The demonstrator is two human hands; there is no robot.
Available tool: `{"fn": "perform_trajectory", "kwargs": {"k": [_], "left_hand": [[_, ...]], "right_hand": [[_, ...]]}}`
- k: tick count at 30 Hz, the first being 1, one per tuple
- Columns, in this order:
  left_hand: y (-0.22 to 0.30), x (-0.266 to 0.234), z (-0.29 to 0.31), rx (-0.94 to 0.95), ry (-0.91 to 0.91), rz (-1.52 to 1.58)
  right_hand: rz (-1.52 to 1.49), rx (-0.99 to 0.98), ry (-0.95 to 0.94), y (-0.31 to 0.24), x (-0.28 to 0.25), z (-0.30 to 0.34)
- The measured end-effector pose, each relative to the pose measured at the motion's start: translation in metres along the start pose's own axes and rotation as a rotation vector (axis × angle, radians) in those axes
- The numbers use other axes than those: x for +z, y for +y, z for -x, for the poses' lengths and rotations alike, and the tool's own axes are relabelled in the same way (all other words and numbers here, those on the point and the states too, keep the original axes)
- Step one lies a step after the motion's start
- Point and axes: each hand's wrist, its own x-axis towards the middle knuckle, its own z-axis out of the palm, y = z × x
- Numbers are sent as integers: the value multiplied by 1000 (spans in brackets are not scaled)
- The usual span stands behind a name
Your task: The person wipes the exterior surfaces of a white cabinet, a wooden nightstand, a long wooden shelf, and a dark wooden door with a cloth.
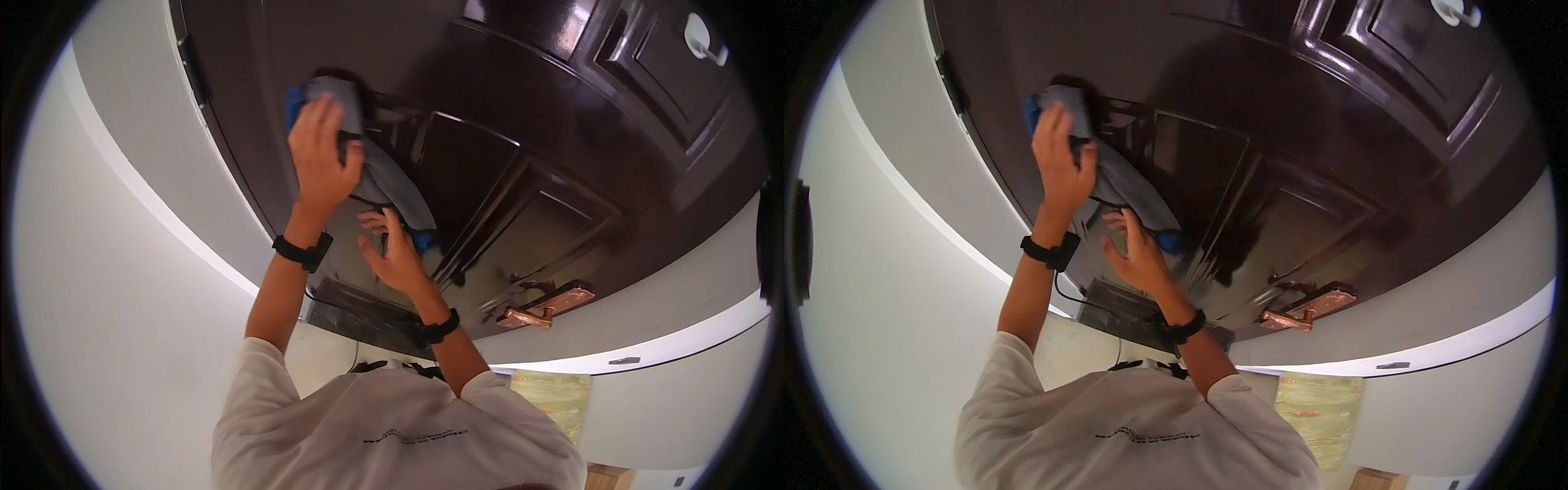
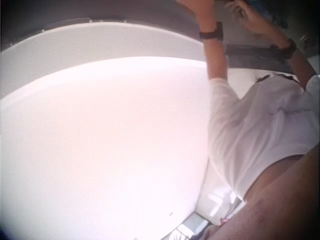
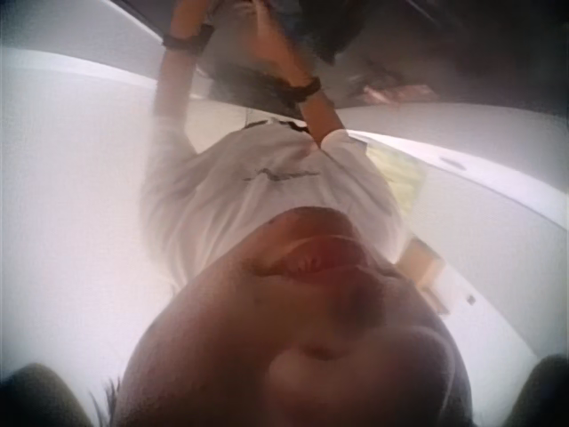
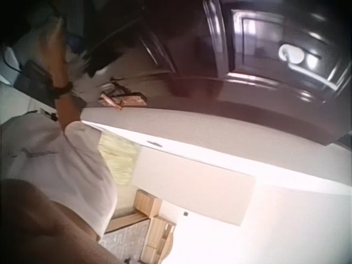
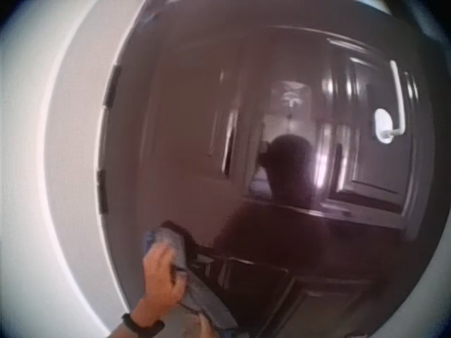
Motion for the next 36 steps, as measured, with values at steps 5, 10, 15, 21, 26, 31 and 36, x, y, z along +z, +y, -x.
{"fn": "perform_trajectory", "kwargs": {"k": [5, 10, 15, 21, 26, 31, 36], "left_hand": [[15, 14, 5, -245, 141, 33], [63, 30, -32, -113, 135, 141], [124, 50, -97, -30, 178, 128], [221, 75, -138, 126, 13, 401], [306, 89, -136, 133, -129, 831], [336, 108, -98, 213, -298, 956], [321, 87, -82, 114, -205, 955]], "right_hand": [[-37, 65, 106, -24, -13, -10], [-89, -52, 330, -53, -77, -7], [81, -37, 425, -75, -159, 19], [20, 62, 733, -70, -204, 68], [319, -50, 1018, -85, -287, 101], [856, -59, 925, -118, -367, 93], [923, -112, 717, -179, -361, 37]]}}
